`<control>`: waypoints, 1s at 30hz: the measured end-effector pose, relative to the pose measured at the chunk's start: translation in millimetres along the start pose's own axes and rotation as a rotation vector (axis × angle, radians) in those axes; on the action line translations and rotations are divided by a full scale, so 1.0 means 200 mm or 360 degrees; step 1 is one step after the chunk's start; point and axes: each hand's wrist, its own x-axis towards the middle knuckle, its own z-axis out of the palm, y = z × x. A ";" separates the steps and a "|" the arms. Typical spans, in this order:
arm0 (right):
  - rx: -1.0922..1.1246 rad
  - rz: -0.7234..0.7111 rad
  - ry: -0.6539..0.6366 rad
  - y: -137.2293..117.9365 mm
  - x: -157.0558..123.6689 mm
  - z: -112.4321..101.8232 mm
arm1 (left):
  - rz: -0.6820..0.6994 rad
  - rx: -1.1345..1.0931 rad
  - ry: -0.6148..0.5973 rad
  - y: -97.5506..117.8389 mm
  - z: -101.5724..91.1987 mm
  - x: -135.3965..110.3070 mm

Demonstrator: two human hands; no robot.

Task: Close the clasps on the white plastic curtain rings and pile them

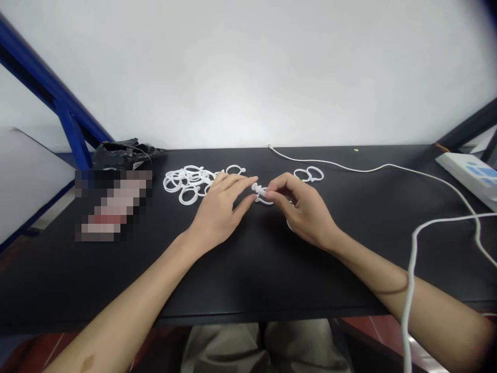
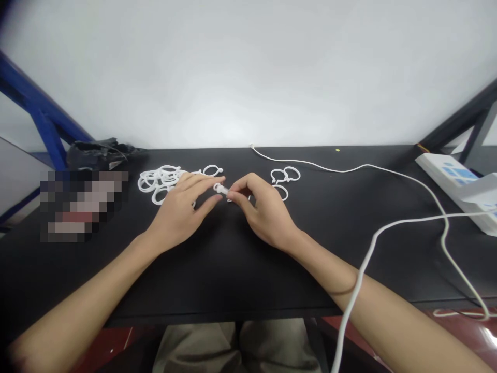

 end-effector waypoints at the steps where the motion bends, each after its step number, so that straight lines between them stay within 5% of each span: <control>1: 0.0074 0.0060 -0.0006 0.00 0.00 0.00 | -0.0001 -0.0034 0.0029 0.00 0.00 0.00; 5: 0.0127 0.0143 0.0042 0.00 0.01 0.00 | -0.0112 -0.0176 0.0050 0.00 -0.03 0.01; 10: -0.0104 -0.0056 0.0145 0.02 0.00 0.01 | -0.0289 -0.0341 -0.0031 0.02 -0.04 0.02; 17: -0.0187 -0.0389 -0.0135 -0.01 -0.02 -0.01 | -0.0238 -0.0391 -0.0194 0.02 -0.04 0.02; 22: -0.0145 -0.0226 -0.0039 0.00 -0.01 -0.01 | -0.0282 -0.0351 -0.0161 0.03 -0.03 0.00; 30: -0.0059 -0.0052 0.0090 -0.01 -0.01 0.00 | -0.0030 -0.0288 -0.0243 0.06 -0.03 -0.01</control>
